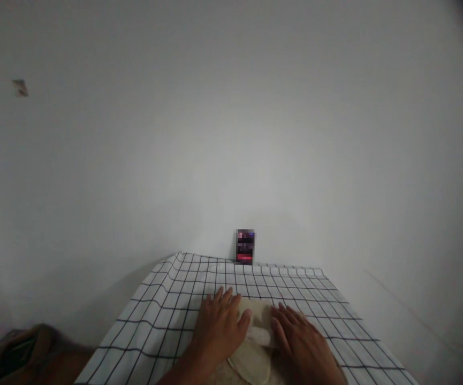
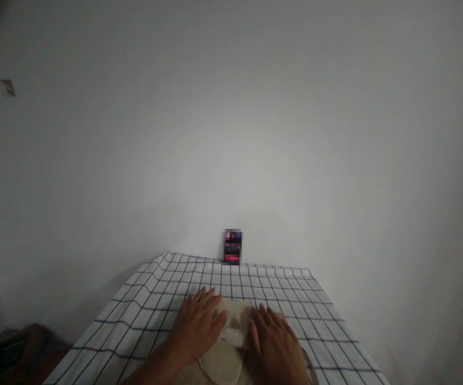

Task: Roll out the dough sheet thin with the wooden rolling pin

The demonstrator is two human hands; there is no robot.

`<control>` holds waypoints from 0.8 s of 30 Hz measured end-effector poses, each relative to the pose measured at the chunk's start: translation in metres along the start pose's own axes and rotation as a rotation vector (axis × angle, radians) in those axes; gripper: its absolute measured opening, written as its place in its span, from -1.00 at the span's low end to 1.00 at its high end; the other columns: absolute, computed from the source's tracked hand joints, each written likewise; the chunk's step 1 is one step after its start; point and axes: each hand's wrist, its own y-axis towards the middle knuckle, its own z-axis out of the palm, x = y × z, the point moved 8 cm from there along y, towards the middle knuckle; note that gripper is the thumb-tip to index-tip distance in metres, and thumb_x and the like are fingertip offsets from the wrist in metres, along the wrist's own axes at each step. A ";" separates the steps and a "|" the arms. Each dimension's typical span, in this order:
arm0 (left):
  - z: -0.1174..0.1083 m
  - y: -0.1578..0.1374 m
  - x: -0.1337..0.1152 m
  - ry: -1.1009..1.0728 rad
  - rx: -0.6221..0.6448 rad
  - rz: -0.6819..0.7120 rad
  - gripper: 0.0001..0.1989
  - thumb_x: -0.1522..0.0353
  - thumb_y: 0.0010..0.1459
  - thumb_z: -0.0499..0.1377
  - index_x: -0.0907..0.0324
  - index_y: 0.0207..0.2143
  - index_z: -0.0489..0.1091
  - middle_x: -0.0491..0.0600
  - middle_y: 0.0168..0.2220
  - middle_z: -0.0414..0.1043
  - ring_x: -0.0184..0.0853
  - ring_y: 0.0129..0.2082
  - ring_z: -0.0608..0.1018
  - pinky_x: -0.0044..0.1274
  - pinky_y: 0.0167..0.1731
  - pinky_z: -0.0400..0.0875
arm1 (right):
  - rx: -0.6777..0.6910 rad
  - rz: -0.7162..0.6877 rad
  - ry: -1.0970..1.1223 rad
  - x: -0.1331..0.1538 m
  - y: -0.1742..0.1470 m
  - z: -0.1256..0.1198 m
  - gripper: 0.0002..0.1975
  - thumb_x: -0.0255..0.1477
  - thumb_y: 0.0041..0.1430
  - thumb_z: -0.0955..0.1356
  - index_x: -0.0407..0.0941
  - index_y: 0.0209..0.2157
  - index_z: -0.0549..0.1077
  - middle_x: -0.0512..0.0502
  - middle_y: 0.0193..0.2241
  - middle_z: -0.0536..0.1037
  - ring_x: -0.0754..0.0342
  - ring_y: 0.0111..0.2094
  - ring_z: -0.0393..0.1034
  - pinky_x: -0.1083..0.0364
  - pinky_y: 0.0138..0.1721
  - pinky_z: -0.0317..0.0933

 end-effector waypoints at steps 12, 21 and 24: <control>0.001 -0.058 -0.006 -0.051 0.047 0.191 -0.39 -0.01 0.40 -0.01 -0.01 0.39 0.24 -0.01 0.40 0.21 0.00 0.38 0.29 -0.05 0.38 0.14 | -0.089 0.024 0.094 -0.005 -0.053 0.013 -0.46 -0.06 0.38 0.29 0.16 0.32 0.34 -0.03 0.29 0.36 -0.17 0.23 0.38 -0.12 0.14 0.44; 0.005 0.020 0.004 -0.010 0.124 0.000 -0.35 -0.03 0.45 -0.17 0.12 0.29 0.38 0.12 0.36 0.28 0.04 0.42 0.21 0.01 0.35 0.08 | 0.122 0.209 0.233 -0.018 0.031 -0.011 -0.58 -0.30 0.46 0.16 0.00 0.14 0.54 -0.15 0.21 0.51 -0.11 0.28 0.34 -0.15 0.26 0.28; 0.014 0.045 0.013 -0.052 0.237 -0.074 -0.32 -0.05 0.43 -0.19 0.15 0.30 0.35 0.15 0.38 0.24 0.05 0.41 0.20 -0.01 0.33 0.11 | 0.165 0.289 0.266 -0.034 0.052 -0.001 -0.51 -0.25 0.49 0.10 -0.06 0.14 0.53 -0.20 0.23 0.49 -0.10 0.32 0.29 -0.12 0.30 0.22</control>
